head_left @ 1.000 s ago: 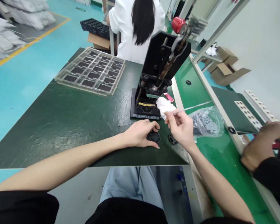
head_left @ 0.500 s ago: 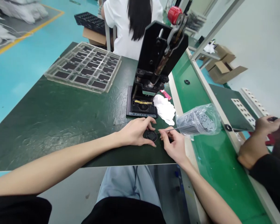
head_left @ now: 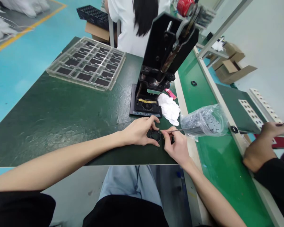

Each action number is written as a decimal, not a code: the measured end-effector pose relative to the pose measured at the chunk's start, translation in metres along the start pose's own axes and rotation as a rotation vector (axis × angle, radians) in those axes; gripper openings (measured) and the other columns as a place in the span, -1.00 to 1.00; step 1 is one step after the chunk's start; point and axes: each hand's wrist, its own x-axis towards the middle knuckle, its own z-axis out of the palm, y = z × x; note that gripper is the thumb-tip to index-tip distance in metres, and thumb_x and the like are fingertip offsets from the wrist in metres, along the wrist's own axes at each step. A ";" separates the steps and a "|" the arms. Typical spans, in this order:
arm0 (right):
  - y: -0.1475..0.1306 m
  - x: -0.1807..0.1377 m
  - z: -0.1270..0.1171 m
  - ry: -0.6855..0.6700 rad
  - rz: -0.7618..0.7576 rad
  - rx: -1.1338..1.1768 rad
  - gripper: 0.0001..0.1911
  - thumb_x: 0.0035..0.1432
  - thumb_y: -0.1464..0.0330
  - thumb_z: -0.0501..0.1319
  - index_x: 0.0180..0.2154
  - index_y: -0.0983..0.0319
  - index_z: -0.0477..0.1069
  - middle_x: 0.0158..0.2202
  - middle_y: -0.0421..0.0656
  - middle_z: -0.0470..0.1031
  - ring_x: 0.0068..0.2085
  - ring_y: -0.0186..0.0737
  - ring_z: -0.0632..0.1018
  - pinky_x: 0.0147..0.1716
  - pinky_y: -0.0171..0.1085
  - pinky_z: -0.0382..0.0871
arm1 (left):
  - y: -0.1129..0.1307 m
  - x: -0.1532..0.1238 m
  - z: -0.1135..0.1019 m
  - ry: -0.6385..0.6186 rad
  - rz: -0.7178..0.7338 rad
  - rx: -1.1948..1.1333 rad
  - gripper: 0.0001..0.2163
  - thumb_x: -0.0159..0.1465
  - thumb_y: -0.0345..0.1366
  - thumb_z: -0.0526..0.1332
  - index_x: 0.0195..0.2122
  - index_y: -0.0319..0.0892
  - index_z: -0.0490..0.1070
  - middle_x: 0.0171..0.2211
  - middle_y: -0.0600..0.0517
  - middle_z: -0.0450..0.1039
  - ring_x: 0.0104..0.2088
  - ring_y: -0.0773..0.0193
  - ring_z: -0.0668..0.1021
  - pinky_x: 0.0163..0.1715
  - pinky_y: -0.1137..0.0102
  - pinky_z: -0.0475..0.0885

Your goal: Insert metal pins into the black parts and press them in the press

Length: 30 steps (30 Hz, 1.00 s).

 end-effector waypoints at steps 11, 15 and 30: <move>-0.001 0.000 0.008 0.025 -0.008 0.009 -0.84 0.38 0.44 0.15 -0.32 0.20 0.35 -0.44 -0.19 0.48 -0.50 -0.33 0.48 -0.51 -0.35 0.35 | 0.001 -0.001 -0.001 -0.007 -0.016 0.052 -0.29 0.00 -0.09 0.62 0.05 -0.13 0.25 -0.18 0.00 0.60 -0.14 0.03 0.66 -0.13 0.26 0.49; 0.001 -0.002 0.010 0.016 0.004 -0.007 -0.83 0.39 0.41 0.14 -0.33 0.21 0.35 -0.43 -0.17 0.49 -0.51 -0.33 0.46 -0.50 -0.32 0.35 | 0.002 -0.001 -0.001 -0.007 -0.013 0.067 -0.28 0.00 -0.11 0.62 0.04 -0.11 0.22 -0.19 0.03 0.60 -0.19 0.04 0.67 -0.18 0.27 0.48; -0.018 0.016 -0.044 0.192 -0.024 -0.110 -0.74 0.42 0.47 0.10 0.00 0.18 0.51 -0.22 -0.09 0.62 -0.25 -0.18 0.63 -0.20 -0.18 0.53 | 0.008 -0.006 0.003 -0.008 -0.031 0.057 -0.38 0.06 -0.13 0.59 -0.04 -0.10 0.22 -0.15 0.01 0.62 -0.22 0.07 0.68 -0.22 0.29 0.48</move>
